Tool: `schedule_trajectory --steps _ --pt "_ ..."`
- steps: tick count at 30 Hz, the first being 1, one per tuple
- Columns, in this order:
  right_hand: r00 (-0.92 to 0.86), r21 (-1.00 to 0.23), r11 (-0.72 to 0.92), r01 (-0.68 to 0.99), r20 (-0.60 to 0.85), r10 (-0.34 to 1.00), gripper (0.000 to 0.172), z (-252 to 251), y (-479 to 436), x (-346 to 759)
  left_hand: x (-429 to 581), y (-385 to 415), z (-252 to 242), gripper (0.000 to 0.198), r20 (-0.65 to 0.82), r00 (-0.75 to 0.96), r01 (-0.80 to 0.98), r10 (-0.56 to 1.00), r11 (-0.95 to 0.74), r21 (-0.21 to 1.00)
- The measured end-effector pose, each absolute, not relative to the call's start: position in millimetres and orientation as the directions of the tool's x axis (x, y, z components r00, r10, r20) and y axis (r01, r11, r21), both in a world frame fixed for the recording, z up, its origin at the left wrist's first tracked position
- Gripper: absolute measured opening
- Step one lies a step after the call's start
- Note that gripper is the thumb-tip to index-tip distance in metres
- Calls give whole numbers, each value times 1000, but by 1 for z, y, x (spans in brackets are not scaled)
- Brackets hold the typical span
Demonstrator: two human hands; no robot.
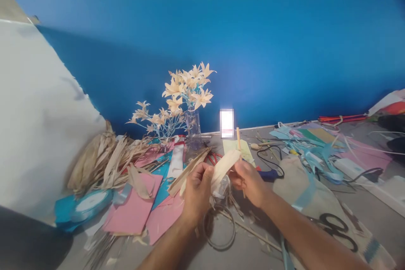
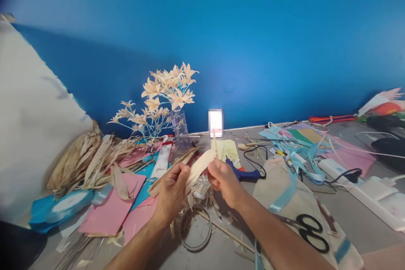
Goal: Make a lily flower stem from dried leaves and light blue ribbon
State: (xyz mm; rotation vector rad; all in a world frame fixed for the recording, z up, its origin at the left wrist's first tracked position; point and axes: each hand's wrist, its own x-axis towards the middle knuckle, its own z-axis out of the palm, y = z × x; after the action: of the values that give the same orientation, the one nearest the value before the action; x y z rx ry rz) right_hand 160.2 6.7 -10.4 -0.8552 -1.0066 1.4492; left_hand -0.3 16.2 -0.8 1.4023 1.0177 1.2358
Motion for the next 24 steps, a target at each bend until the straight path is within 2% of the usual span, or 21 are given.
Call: schedule_trajectory --steps 3,6,9,13,15,20,24 --pt "-75 -967 -11 -254 8 997 49 -12 0 147 6 9 -4 31 185 180 10 966 -189 982" --pt "-57 -984 -55 -170 -46 997 44 -7 -2 151 8 6 -6 32 143 239 -67 960 -130 989" --pt "-124 -989 -76 -128 -60 990 40 -5 -3 157 8 6 -6 39 24 286 -175 958 28 984" --pt "-170 -984 -80 -160 -53 984 41 -10 -2 162 10 7 -4 45 -109 383 -328 917 245 912" --pt "-175 -982 -91 -163 -62 983 43 -14 0 164 10 7 -4 49 -93 377 -286 922 211 935" --pt "-183 -992 -83 -94 -64 981 40 -11 -3 163 6 9 -3 53 40 311 -70 950 -19 997" --pt "-256 -999 -43 -23 -36 966 33 -2 -9 158 4 11 -6 50 97 306 -35 947 -90 995"
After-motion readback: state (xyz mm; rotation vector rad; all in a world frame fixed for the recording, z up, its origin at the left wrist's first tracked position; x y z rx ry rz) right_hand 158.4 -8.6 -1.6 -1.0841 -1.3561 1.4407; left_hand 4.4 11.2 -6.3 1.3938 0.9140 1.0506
